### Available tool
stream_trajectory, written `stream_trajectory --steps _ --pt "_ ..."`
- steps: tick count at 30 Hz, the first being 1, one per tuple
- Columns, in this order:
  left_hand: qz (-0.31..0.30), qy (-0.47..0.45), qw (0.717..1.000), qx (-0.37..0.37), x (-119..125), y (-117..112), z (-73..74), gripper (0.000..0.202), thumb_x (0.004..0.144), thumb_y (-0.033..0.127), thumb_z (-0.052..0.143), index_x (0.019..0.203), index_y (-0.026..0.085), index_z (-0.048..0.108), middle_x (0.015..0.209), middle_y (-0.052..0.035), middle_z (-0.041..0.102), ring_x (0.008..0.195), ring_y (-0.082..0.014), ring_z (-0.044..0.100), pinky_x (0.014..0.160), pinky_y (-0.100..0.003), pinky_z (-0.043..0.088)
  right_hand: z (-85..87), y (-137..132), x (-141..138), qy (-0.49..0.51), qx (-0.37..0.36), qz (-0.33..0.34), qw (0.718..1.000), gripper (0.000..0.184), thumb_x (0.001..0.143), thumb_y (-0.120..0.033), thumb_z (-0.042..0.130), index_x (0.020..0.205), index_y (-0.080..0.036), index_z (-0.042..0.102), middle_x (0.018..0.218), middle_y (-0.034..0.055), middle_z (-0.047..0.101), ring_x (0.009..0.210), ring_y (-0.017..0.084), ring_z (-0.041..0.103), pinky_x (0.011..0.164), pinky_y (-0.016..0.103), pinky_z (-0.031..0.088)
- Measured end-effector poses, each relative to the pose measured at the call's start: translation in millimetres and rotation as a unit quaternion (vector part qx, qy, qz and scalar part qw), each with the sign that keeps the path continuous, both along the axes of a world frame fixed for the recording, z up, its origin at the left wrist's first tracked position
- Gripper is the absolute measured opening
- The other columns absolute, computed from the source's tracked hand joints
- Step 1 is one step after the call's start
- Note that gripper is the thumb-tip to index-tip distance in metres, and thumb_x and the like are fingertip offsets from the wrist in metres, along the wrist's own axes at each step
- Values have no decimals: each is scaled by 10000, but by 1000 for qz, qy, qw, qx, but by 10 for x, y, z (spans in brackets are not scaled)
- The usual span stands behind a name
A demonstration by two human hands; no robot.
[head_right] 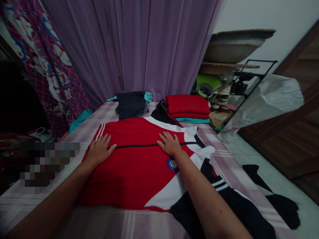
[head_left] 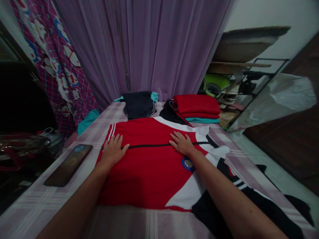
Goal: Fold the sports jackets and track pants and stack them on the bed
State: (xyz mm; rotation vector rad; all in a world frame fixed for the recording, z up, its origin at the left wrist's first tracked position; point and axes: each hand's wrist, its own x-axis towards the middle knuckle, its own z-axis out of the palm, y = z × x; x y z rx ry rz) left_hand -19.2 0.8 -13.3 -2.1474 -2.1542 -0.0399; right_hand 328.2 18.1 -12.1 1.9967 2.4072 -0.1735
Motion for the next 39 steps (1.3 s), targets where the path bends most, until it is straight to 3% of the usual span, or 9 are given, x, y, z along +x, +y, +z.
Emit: stream_trajectory --steps 6,9,15,20,24,28,32,36,39 --pt "0 -16 1000 -5 5 24 -8 726 945 545 304 1536 124 276 1602 -134 274 1472 -318 249 1160 -535 250 83 -294 -395 51 51 14 997 612 999 -536 249 1543 -256 282 1623 95 212 1493 272 168 1166 601 127" --pt "5 -23 999 -24 2 48 8 722 945 550 303 1540 143 266 1611 -134 251 1477 -318 235 1159 -541 243 84 -433 -540 49 17 46 998 602 995 -540 286 1524 -256 333 1609 101 253 1482 269 209 1172 582 130" --pt "-4 -48 999 12 -12 51 42 690 936 520 353 1501 126 349 1585 -164 310 1450 -327 295 1135 -535 286 219 -729 -342 55 78 44 994 579 1002 -521 288 1527 -278 320 1609 80 268 1480 250 221 1172 558 158" --pt "-118 -77 974 177 20 -261 176 501 961 374 331 1339 134 557 1432 -148 543 1332 -288 479 1123 -489 323 37 -977 203 -7 74 -56 996 535 1009 -456 322 1494 -243 396 1578 123 334 1451 265 288 1154 533 198" --pt "-222 -102 966 90 52 -680 120 497 969 463 324 1215 193 661 1263 -91 681 1171 -237 616 1045 -407 435 -102 -987 407 -19 76 -90 993 541 1010 -459 319 1486 -216 409 1568 140 348 1440 252 303 1142 480 235" --pt "-231 -89 969 20 32 -916 -75 547 953 531 350 1346 225 575 1431 -71 559 1338 -257 489 1127 -471 353 -8 -1013 310 -12 83 -96 992 539 1011 -450 315 1482 -208 415 1565 148 351 1437 263 307 1136 501 247" --pt "-215 -79 973 11 46 -901 -129 549 949 524 370 1382 230 538 1480 -72 505 1380 -268 438 1132 -491 342 118 -1208 76 12 111 -80 991 551 1008 -460 304 1519 -258 342 1603 116 279 1461 269 260 1136 534 236" --pt "-233 -96 963 91 76 -942 -73 490 944 470 411 1330 220 579 1442 -96 545 1339 -269 485 1117 -490 365 60 -1456 -140 7 74 -20 997 567 992 -501 330 1511 -274 360 1607 105 270 1468 280 240 1144 545 201" --pt "-261 -138 936 194 74 -1106 -43 398 974 371 361 1186 210 656 1232 -104 687 1171 -227 609 1035 -423 447 -8 -1548 -206 14 55 -12 998 566 988 -500 334 1488 -246 406 1586 122 316 1455 284 274 1139 556 205"
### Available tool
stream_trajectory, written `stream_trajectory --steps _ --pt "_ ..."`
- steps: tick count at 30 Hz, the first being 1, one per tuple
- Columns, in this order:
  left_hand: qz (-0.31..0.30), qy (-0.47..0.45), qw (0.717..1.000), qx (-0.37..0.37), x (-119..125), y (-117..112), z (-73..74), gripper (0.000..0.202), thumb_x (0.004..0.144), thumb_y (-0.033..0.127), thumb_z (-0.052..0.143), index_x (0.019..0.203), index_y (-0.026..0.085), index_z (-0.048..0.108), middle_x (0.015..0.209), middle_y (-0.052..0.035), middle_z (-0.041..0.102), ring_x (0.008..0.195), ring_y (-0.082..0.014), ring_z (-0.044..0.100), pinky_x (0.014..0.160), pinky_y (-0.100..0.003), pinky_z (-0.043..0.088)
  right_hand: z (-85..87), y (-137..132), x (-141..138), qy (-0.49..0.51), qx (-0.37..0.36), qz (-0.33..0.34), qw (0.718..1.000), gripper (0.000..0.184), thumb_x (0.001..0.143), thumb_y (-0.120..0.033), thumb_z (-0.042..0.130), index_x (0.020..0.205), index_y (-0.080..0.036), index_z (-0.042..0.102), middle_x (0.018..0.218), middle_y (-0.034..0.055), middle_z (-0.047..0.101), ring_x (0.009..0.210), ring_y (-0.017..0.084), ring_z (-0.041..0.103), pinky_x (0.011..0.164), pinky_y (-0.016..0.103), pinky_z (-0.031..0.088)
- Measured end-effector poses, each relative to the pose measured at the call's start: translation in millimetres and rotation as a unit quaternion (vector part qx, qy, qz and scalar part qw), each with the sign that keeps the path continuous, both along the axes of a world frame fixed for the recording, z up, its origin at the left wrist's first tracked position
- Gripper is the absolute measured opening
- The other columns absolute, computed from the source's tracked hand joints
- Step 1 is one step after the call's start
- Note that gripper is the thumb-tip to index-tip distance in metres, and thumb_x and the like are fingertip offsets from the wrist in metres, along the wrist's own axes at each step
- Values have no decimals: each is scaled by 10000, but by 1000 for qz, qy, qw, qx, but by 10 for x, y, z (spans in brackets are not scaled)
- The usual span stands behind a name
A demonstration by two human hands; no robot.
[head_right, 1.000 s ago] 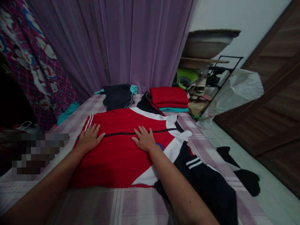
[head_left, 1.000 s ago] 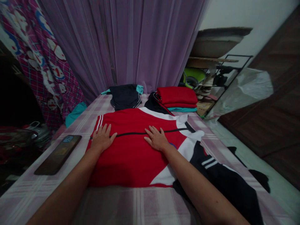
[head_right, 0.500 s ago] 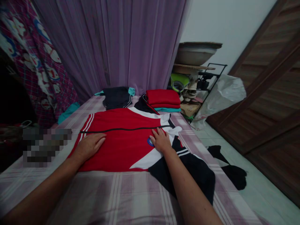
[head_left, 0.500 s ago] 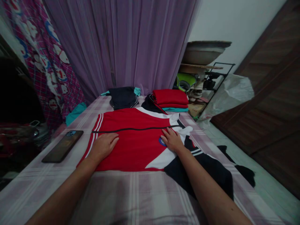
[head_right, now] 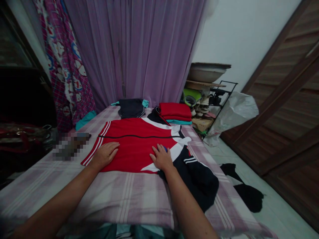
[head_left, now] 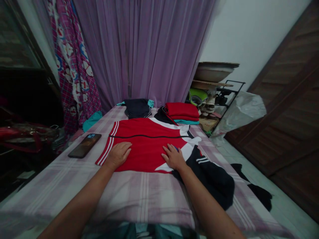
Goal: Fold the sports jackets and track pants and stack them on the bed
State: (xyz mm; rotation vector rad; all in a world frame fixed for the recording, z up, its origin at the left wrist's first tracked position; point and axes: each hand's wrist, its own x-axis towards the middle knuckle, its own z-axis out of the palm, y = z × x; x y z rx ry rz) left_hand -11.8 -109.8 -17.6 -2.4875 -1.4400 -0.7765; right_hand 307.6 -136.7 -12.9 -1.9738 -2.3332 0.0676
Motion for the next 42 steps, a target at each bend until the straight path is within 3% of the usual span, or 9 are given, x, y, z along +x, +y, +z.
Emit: stream_trajectory --steps 4,8,14,18,28,32,36,39,42 --pt "-42 -10 999 29 -14 -236 -2 385 983 386 363 926 209 700 918 -79 732 882 -205 659 829 -363 506 13 -11 -8 28 17 -2 999 544 980 -480 358 1453 -232 461 1559 115 374 1443 266 306 1146 522 215" --pt "-59 1 998 -1 -6 -295 -12 379 969 439 400 873 218 693 875 -57 726 819 -193 647 783 -347 499 161 -30 58 45 41 -33 998 454 986 -382 355 1363 -228 557 1474 102 499 1361 222 430 1108 428 309" --pt "-64 -14 998 -19 8 -253 10 377 976 421 381 900 210 685 898 -59 725 845 -198 646 812 -350 502 429 -181 425 -31 15 -248 968 405 899 -140 376 1188 -177 657 1226 192 621 1169 315 566 910 483 443" --pt "-58 -17 998 -20 7 -248 -2 384 977 418 371 889 203 677 880 -62 717 828 -205 638 801 -363 502 391 -254 646 -36 -61 -304 950 425 907 -141 372 1250 -225 608 1264 186 588 1211 347 539 885 575 445" --pt "-52 -32 998 -29 24 -257 -5 336 968 396 396 888 211 665 882 -61 714 833 -201 636 796 -362 498 526 -61 874 -4 8 -281 960 457 864 -96 406 1256 -172 630 1139 186 674 1051 285 657 860 388 489" --pt "-54 -38 997 -27 23 -265 -5 322 967 395 404 872 218 656 868 -54 710 822 -189 637 796 -353 498 701 323 558 67 107 -219 968 513 854 -79 370 1292 -204 607 1237 135 643 1118 253 616 932 343 459" --pt "-52 -30 998 -33 8 -274 -4 312 964 412 420 878 218 648 875 -47 712 827 -192 641 786 -352 500 961 908 261 220 249 -161 929 520 899 -156 335 1385 -113 515 1369 151 568 1267 236 505 1053 341 392" --pt "-47 -34 997 -41 5 -281 4 303 964 403 422 884 219 649 883 -48 715 845 -196 645 798 -356 502 1061 1197 267 234 195 -135 943 562 952 -258 336 1483 -80 375 1478 163 470 1346 229 433 1085 356 363" --pt "-50 -44 997 -47 14 -281 13 299 961 402 427 884 225 655 880 -49 713 843 -192 643 798 -351 501 971 1189 454 198 86 -128 968 506 946 -277 412 1422 -122 491 1416 147 549 1290 243 506 1052 362 396"
